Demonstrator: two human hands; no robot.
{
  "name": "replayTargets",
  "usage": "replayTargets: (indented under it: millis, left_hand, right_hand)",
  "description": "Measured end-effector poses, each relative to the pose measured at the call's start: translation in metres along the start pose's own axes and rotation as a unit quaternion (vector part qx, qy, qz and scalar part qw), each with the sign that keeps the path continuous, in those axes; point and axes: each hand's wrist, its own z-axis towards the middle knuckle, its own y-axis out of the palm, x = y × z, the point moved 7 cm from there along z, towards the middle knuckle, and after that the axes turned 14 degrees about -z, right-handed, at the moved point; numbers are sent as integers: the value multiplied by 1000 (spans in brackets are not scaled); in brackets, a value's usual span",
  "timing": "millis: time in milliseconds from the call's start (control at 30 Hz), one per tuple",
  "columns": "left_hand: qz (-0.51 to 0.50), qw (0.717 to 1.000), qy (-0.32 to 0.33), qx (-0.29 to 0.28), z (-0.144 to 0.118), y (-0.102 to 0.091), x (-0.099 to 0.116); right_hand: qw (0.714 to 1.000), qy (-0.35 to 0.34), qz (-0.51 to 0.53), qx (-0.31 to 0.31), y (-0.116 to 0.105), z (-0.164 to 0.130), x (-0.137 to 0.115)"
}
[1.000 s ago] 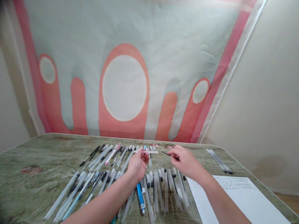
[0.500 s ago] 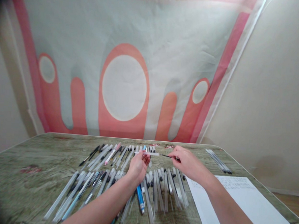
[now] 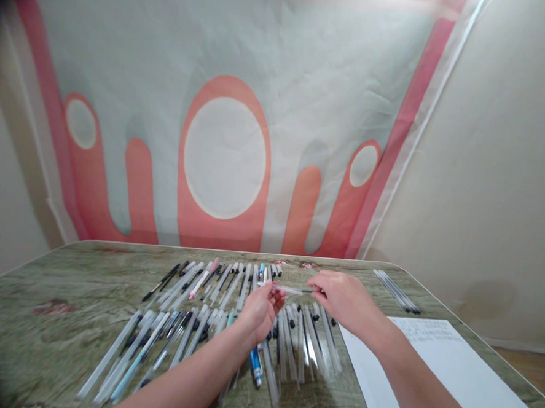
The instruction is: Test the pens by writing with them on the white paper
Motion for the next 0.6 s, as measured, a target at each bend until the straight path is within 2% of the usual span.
replayTargets:
  millis: [133, 233, 300, 367, 433, 500, 533, 600]
  left_hand:
    - [-8, 999, -39, 1, -5, 4, -10]
    - [-17, 997, -69, 14, -8, 5, -12]
    - [-23, 997, -78, 20, -8, 6, -11]
    - [-25, 996, -79, 20, -8, 6, -8]
    - [-23, 996, -80, 15, -8, 6, -6]
    - [-17, 996, -85, 9, -9, 6, -8]
    - [-14, 996, -89, 5, -9, 6, -9]
    - [-8, 995, -96, 0, -10, 5, -13]
  right_hand:
    - [997, -9, 77, 9, -9, 1, -14]
    - [978, 42, 175, 107, -28, 3, -13]
    - [944, 111, 252, 183, -30, 2, 2]
    - [911, 169, 307, 218, -13, 3, 22]
    - [912, 193, 306, 194, 20, 9, 37]
    - [945, 157, 258, 127, 57, 22, 41]
    - [966, 110, 220, 86, 76, 30, 36]
    - [988, 33, 143, 40, 104, 42, 25]
